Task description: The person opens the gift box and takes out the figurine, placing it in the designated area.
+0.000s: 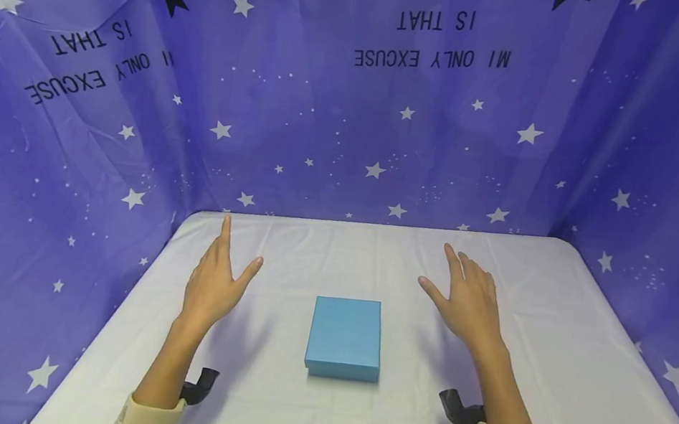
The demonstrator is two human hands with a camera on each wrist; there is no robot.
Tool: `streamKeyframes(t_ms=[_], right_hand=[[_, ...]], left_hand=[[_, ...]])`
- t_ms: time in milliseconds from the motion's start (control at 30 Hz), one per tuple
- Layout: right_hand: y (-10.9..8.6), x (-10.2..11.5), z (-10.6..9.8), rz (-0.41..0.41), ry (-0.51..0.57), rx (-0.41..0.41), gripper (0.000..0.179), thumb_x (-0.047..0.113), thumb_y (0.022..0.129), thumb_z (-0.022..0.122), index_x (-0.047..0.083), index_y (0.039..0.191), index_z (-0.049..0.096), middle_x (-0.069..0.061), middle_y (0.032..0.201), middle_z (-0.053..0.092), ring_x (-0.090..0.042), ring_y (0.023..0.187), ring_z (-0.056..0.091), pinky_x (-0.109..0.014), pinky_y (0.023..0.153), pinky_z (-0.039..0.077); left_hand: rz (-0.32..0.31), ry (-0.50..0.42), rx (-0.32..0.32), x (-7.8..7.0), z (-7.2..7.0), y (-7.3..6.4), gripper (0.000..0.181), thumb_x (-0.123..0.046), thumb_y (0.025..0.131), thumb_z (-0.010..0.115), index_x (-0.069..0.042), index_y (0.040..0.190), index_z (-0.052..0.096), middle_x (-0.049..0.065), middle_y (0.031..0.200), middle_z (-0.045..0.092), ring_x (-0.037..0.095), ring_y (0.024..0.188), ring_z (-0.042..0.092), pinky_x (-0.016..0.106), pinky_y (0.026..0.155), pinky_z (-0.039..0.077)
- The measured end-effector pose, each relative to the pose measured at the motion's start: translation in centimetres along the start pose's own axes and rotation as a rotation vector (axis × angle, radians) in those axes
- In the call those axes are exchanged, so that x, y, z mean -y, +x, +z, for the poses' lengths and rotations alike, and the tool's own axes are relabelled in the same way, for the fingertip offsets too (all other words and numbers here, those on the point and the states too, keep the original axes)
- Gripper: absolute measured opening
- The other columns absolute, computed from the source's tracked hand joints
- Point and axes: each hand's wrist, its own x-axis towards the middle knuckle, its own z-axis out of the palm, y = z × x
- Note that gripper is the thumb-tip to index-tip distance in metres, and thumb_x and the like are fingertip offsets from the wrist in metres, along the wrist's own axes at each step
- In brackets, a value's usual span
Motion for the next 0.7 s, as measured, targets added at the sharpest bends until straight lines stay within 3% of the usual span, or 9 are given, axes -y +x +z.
streamKeyframes(t_ms=[367, 533, 700], right_hand=[[-1.4, 0.1, 1.9, 0.059, 0.027, 0.056, 0.075, 0.05, 0.089, 0.052, 0.005, 0.144, 0.029, -0.027, 0.127, 0.049, -0.046, 0.113, 0.044, -0.062, 0.093, 0.028], [-1.9, 0.5, 3.3, 0.059, 0.027, 0.052, 0.073, 0.051, 0.089, 0.052, 0.005, 0.142, 0.033, -0.022, 0.107, 0.06, -0.041, 0.098, 0.052, -0.06, 0.084, 0.036], [-2.7, 1.2, 4.9, 0.056, 0.04, 0.076, 0.072, 0.051, 0.088, 0.054, 0.005, 0.141, 0.036, -0.014, 0.092, 0.06, -0.032, 0.084, 0.053, -0.051, 0.073, 0.04]], left_hand=[[-0.035, -0.004, 0.028, 0.4, 2.7, -1.8, 0.082, -0.061, 0.089, 0.04, -0.028, 0.148, -0.006, 0.025, 0.134, 0.039, 0.042, 0.115, 0.046, 0.057, 0.093, 0.035], [-0.038, 0.007, 0.024, 0.5, 3.9, -2.5, 0.084, -0.061, 0.089, 0.042, -0.024, 0.149, -0.005, 0.025, 0.119, 0.05, 0.039, 0.093, 0.056, 0.05, 0.077, 0.046], [-0.043, 0.008, 0.023, 0.3, 4.9, -2.9, 0.086, -0.06, 0.089, 0.043, -0.019, 0.149, -0.003, 0.022, 0.101, 0.057, 0.032, 0.069, 0.058, 0.043, 0.059, 0.047]])
